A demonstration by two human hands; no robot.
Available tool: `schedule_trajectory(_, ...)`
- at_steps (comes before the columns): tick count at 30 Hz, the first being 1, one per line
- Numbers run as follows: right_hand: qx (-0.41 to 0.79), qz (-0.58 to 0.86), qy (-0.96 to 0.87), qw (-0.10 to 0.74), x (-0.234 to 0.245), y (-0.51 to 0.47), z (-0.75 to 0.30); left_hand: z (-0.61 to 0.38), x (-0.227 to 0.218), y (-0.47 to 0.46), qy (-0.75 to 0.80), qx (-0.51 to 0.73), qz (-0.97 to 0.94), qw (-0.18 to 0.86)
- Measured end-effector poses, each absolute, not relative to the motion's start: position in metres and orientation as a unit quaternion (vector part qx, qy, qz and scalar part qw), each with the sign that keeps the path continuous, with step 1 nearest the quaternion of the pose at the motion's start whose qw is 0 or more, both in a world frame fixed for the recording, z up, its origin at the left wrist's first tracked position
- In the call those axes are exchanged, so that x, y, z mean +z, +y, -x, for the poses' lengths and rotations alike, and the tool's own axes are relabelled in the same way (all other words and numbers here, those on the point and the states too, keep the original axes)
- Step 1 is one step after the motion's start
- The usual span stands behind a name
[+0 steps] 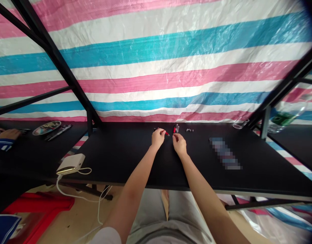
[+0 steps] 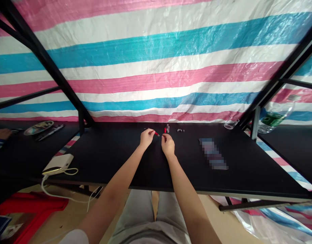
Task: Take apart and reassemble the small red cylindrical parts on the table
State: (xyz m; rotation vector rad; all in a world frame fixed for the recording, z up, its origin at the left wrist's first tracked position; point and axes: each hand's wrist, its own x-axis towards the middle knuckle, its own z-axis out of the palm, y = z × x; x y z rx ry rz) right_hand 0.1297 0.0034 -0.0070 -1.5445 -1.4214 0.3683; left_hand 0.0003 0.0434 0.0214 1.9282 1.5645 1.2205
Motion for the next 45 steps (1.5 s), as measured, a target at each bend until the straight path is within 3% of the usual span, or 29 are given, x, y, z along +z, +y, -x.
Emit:
schedule_trajectory(6,0.171,0.575,-0.633,0.490,-0.011,0.005,-0.127,-0.007,0.006,0.029,0.483,0.542,-0.503,0.468)
schedule_trajectory(14,0.217,0.536,-0.651,0.492,0.000,-0.004,-0.124,-0.003,0.011,0.013,0.396,0.562,-0.448,0.572)
schedule_trajectory(27,0.207,0.517,-0.667,0.495,0.000,-0.006,-0.122,-0.003,0.008,0.011,0.399,0.566,-0.426,0.583)
schedule_trajectory(45,0.078,0.524,-0.676,0.511,-0.008,0.002,-0.126,-0.002,0.007,0.012,0.428,0.612,-0.408,0.525)
